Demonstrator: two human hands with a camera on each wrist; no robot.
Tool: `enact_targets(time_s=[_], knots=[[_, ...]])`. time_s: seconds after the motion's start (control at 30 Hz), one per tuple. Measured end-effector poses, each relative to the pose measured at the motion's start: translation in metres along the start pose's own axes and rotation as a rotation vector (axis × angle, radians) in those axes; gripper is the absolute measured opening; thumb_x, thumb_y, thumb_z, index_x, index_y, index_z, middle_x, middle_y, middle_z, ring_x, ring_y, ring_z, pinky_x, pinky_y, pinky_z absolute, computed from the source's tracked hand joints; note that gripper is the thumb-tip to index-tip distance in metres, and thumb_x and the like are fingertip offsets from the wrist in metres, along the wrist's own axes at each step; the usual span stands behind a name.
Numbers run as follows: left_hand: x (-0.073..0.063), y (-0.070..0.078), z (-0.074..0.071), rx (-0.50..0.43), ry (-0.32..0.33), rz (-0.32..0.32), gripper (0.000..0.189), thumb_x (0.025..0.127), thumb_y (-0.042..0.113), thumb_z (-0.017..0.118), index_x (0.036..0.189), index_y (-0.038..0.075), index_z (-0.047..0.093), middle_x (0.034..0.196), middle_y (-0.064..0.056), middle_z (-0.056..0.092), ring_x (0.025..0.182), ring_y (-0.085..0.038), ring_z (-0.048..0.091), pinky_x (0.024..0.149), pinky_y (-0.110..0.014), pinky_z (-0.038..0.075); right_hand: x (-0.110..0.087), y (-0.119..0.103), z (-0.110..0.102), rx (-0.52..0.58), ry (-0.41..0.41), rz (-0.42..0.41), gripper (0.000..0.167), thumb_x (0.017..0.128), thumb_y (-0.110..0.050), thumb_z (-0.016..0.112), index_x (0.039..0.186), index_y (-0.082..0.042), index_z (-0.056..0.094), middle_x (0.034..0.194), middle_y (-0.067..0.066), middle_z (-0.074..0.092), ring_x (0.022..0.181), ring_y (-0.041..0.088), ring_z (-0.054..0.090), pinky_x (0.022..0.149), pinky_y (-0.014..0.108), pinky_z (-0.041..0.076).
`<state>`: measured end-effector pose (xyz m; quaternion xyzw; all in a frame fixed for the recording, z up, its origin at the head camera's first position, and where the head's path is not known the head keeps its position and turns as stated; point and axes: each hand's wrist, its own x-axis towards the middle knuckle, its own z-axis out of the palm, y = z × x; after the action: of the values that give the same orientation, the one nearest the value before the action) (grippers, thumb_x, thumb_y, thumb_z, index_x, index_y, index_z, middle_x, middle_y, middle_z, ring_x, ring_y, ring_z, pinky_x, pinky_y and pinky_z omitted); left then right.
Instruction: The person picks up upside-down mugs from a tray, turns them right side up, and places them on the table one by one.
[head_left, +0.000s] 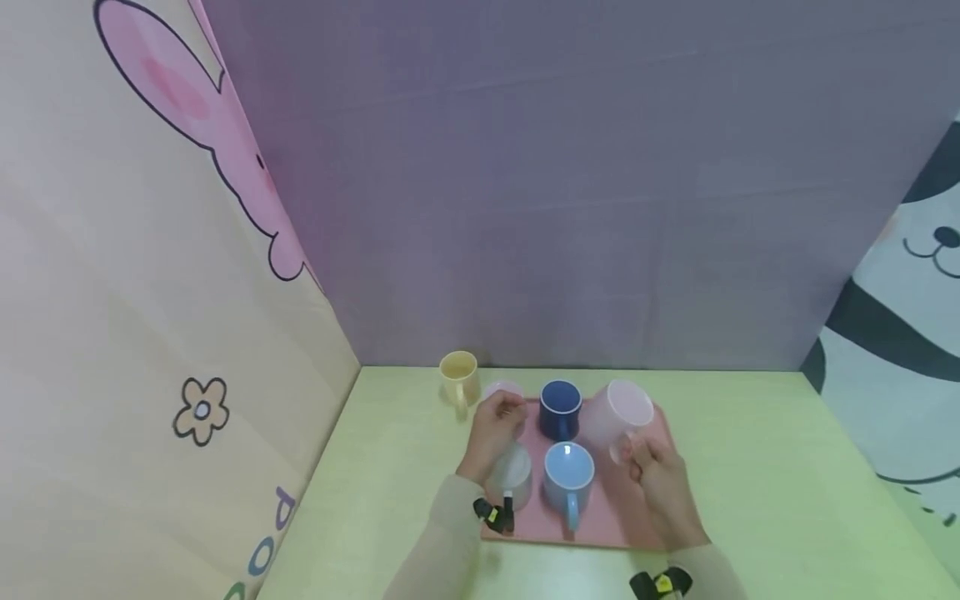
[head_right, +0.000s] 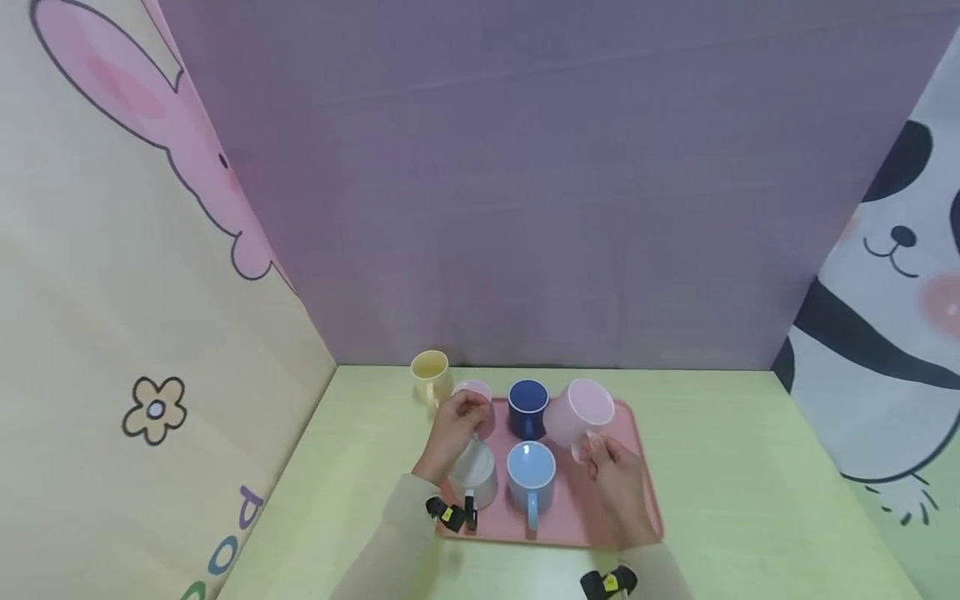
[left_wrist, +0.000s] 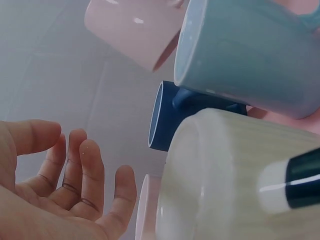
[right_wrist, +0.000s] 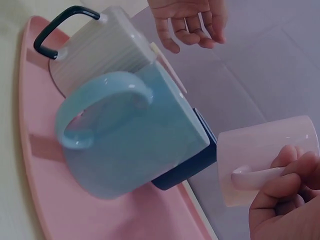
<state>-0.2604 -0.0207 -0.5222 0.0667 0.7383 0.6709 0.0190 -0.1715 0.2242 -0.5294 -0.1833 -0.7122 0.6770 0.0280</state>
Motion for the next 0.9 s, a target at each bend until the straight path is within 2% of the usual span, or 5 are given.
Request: enact_targets(time_s=[0.1,0.23,0.33,0.53,0.9], knots=[[0.000,0.000,0.001,0.008,0.001,-0.003,0.020,0.096,0.012,0.068,0.107,-0.005,0.067,0.089,-0.008,0.067,0.075,-0.012,0.059,0.070,-0.026,0.054,0.000,-0.004,0.003,0.015,-0.011,-0.008,0.031,0.110,-0.031,0.044,0.094,-0.008,0.057,0.084,-0.006,0.052,0.084,0.011,0.050,0.079,0.023,0.047],[0.001,0.002,0.002,0.007,0.001,0.001,0.016,0.096,0.012,0.069,0.103,-0.002,0.068,0.091,-0.010,0.068,0.075,-0.011,0.059,0.070,-0.026,0.054,0.002,-0.009,0.003,0.017,-0.034,-0.006,0.032,0.111,-0.031,0.040,0.133,-0.012,0.055,0.091,-0.007,0.054,0.088,0.011,0.048,0.082,0.024,0.047],[0.000,0.004,0.004,0.005,0.002,0.001,0.014,0.096,0.011,0.069,0.103,-0.002,0.068,0.090,-0.010,0.068,0.074,-0.011,0.058,0.070,-0.025,0.054,0.002,-0.013,0.004,0.026,-0.046,-0.004,0.037,0.111,-0.032,0.038,0.140,-0.011,0.049,0.096,-0.007,0.053,0.090,0.011,0.047,0.083,0.022,0.047],[-0.001,0.007,0.004,-0.007,0.004,-0.018,0.015,0.096,0.012,0.070,0.103,-0.001,0.069,0.093,-0.012,0.070,0.076,-0.013,0.058,0.072,-0.028,0.054,0.002,-0.016,0.007,0.137,-0.028,-0.044,0.032,0.110,-0.027,0.042,0.095,-0.006,0.061,0.088,-0.010,0.053,0.082,0.006,0.047,0.073,0.018,0.046],[0.001,0.008,0.005,-0.032,-0.006,-0.063,0.015,0.097,0.011,0.068,0.107,0.000,0.069,0.100,-0.017,0.071,0.084,-0.019,0.065,0.080,-0.033,0.059,0.005,-0.018,0.010,0.306,-0.083,-0.093,0.034,0.109,-0.025,0.044,0.082,-0.013,0.060,0.082,-0.010,0.055,0.075,0.004,0.046,0.068,0.017,0.044]])
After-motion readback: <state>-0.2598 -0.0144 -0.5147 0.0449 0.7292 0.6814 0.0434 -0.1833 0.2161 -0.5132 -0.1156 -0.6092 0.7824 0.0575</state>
